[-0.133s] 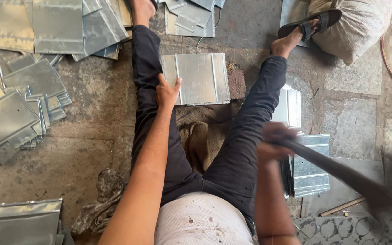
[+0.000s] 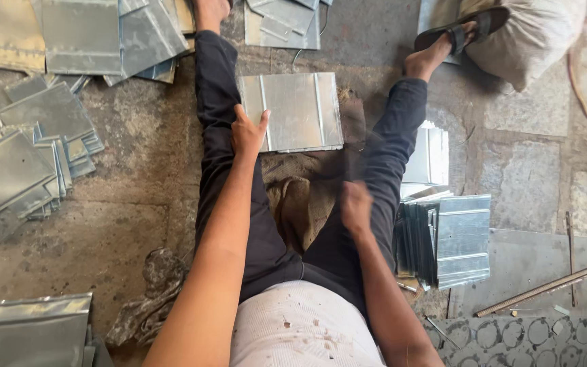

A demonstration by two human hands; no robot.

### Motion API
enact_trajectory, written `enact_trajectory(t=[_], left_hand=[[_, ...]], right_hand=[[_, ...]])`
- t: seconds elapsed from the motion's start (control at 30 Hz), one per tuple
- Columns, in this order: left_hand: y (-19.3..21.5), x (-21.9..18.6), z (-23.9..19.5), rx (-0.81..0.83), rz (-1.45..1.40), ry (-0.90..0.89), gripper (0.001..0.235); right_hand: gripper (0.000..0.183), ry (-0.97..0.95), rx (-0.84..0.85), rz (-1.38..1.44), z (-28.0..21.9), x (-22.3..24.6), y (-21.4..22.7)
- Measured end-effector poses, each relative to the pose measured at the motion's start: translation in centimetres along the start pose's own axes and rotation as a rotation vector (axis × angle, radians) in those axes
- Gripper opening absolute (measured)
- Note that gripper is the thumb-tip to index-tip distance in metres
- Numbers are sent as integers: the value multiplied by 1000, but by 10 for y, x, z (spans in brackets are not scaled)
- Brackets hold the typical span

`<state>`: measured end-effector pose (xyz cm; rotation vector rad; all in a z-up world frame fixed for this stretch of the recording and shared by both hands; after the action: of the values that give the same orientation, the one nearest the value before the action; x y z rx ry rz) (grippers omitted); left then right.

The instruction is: The person sits on the floor and uses a hammer to strike a metal sheet placed on a block, repeating the action on different sheets from a stack.

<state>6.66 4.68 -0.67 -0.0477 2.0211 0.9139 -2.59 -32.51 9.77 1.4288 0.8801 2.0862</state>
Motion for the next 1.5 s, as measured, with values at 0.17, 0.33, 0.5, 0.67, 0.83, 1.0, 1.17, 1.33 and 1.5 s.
enact_trajectory(t=[0.17, 0.33, 0.5, 0.67, 0.83, 1.0, 1.17, 1.33, 1.5], left_hand=[[4, -10, 2, -68, 13, -56, 74], [7, -10, -3, -7, 15, -27, 69], [10, -14, -7, 48, 10, 1, 65], [14, -15, -9, 8, 40, -12, 70], [13, -17, -7, 36, 83, 31, 73], [10, -14, -5, 38, 83, -3, 71], [15, -16, -12, 54, 43, 0, 67], [15, -14, -12, 17, 30, -30, 73], [7, -11, -5, 1, 38, -33, 76]], right_hand=[[48, -370, 91, 421, 34, 38, 24], [46, -105, -294, 1027, 66, 117, 136], [59, 570, -703, 747, 70, 138, 185], [44, 396, -464, 25, 26, 55, 57], [38, -528, 89, 298, 8, -6, 1], [47, -438, -133, 296, 37, 27, 120], [52, 422, -610, 754, 85, 128, 229], [51, 588, -836, 595, 65, 93, 155], [43, -212, -9, 120, 25, 17, 1]])
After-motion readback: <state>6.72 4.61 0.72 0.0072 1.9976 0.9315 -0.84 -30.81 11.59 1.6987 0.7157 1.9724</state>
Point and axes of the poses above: each hand's wrist, its own z-axis towards the middle knuckle, its own y-axis out of the back of the hand, x = y × z, the point moved 9 cm from there along z, towards the middle knuckle, and after that the axes turned 12 degrees about y, right-handed, at the moved point
